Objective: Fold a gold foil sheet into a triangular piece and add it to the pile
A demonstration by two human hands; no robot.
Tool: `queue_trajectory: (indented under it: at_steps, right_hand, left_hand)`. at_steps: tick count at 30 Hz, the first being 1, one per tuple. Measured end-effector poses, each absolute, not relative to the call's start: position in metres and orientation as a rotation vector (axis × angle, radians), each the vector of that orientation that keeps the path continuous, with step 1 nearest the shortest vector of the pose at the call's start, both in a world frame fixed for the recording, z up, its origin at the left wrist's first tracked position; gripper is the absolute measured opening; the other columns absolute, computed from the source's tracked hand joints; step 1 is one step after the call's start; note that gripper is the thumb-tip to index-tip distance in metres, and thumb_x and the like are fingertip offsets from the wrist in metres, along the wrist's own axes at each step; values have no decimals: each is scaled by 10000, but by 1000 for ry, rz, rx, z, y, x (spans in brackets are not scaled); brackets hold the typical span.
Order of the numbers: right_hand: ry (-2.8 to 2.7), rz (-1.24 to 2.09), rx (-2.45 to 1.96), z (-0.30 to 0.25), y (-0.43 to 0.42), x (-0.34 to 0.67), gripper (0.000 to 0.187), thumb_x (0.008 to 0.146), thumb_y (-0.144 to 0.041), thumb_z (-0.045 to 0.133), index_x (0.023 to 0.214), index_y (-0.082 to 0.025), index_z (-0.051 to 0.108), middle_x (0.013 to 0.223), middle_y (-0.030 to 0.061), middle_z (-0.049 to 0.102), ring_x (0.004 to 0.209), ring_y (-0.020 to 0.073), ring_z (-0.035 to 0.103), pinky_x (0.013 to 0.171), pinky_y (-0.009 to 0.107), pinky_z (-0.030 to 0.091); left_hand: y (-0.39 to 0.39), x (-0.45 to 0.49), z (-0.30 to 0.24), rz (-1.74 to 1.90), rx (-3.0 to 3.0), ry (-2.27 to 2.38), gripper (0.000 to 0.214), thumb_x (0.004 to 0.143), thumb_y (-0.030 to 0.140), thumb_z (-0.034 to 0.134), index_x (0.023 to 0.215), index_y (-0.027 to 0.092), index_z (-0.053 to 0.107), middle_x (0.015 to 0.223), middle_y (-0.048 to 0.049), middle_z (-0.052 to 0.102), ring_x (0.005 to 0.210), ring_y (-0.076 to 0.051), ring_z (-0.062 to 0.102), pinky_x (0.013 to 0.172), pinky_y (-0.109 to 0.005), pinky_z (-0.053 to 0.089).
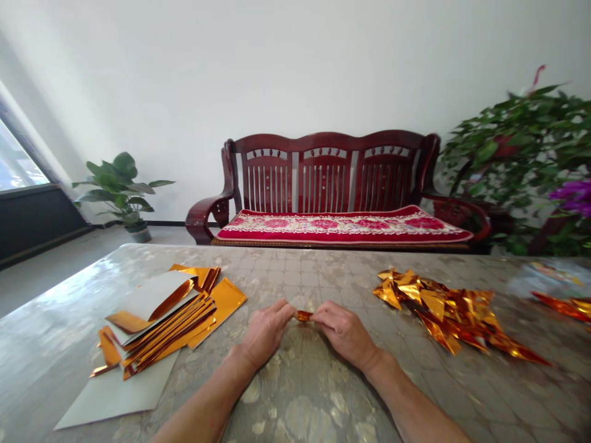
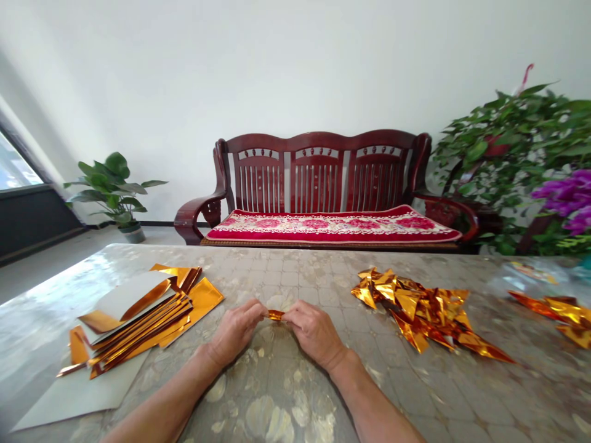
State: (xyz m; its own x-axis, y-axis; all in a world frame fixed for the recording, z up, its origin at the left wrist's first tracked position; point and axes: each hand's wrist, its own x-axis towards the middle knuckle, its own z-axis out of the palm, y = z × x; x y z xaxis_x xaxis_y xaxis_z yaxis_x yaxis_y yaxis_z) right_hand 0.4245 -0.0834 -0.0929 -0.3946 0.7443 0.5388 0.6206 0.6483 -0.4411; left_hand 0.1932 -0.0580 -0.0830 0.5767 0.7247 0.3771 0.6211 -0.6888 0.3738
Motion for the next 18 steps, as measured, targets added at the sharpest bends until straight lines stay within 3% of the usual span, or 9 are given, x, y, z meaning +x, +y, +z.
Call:
queue_trajectory:
  at_steps: [6, 18]
  right_hand:
    - [-2068, 276, -992, -92, -82, 424, 249, 934, -159, 517, 976, -260, 741, 873, 33, 679, 802, 149, 646, 722, 254, 506]
    - [-2061, 340, -1019, -93, -83, 423, 210, 915, -158, 563, 941, -255, 747, 894, 29, 694, 830, 154, 656, 752, 265, 518]
  left_hand:
    - [-56, 192, -84, 813, 2530, 954, 249, 971, 192, 465, 1037, 262, 694, 877, -15, 676, 815, -132, 639, 736, -198, 459]
    - [-52, 193, -94, 816, 2504, 925, 217, 976, 239, 510, 1044, 265, 715, 907, -14, 740, 823, -136, 682, 747, -206, 491]
